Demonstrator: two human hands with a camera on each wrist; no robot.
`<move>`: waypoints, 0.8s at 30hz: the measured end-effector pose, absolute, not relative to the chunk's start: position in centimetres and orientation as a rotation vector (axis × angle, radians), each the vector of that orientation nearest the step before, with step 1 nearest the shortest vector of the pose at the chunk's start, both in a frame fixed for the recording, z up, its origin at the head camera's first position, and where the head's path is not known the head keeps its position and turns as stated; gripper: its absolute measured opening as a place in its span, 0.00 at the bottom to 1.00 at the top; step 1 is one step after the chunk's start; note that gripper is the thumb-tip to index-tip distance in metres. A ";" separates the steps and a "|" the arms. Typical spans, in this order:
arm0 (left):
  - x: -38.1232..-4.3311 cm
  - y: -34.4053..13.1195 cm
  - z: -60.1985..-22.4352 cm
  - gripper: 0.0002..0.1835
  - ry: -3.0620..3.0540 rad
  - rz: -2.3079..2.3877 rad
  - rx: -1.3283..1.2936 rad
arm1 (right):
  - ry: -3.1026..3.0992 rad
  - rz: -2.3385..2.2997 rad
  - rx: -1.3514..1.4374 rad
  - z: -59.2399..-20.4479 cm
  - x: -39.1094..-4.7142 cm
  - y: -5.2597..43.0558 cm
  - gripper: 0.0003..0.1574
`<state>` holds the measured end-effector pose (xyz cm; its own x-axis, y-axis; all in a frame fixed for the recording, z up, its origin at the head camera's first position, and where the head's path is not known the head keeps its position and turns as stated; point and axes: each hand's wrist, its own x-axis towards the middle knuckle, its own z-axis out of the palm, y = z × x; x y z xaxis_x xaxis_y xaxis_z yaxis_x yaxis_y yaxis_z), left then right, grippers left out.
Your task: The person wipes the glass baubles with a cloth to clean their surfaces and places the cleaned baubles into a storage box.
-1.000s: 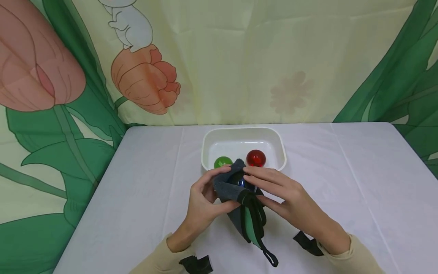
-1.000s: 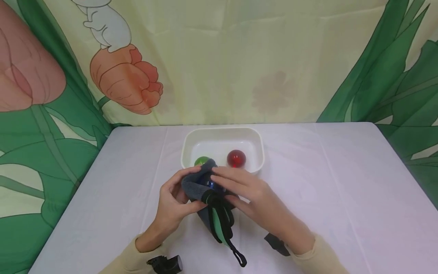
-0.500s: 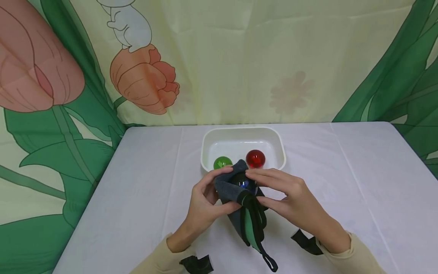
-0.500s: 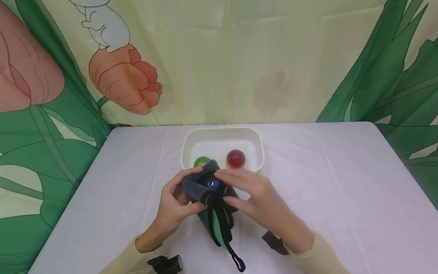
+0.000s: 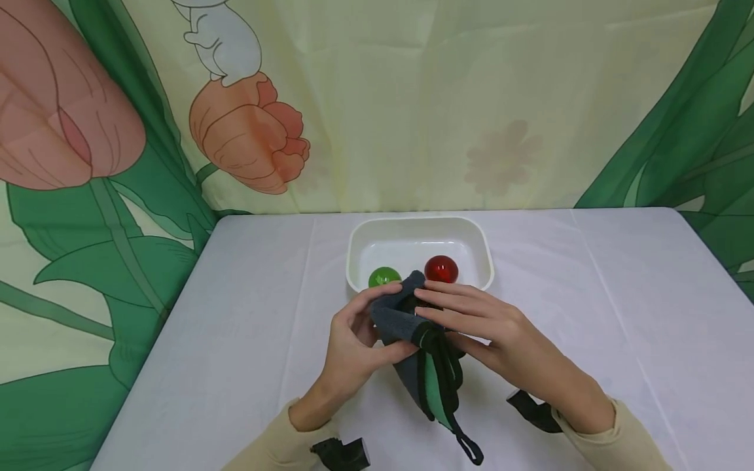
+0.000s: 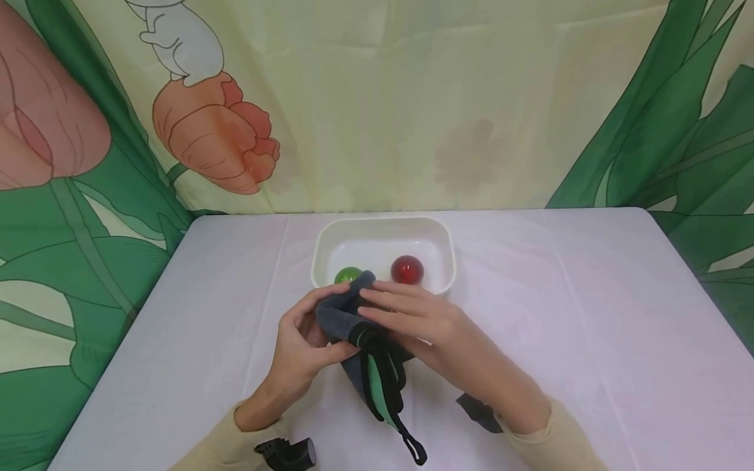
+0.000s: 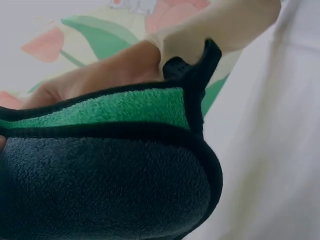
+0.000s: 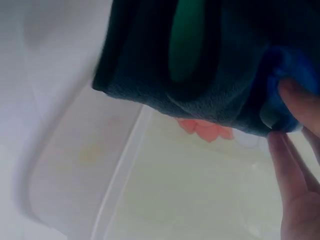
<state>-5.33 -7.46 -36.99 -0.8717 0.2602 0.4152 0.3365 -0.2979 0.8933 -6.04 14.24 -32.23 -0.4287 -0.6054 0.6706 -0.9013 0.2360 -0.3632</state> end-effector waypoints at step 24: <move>-4.6 -7.0 -37.2 0.34 -1.941 -2.231 -0.747 | -2.291 1.161 1.162 -34.1 -5.3 14.6 0.31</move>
<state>-4.62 -7.03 -37.22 -0.8759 0.2442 0.4161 0.3783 -0.1877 0.9064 -5.26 14.62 -34.06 -0.6173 -0.5223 0.5883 -0.7833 0.3381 -0.5216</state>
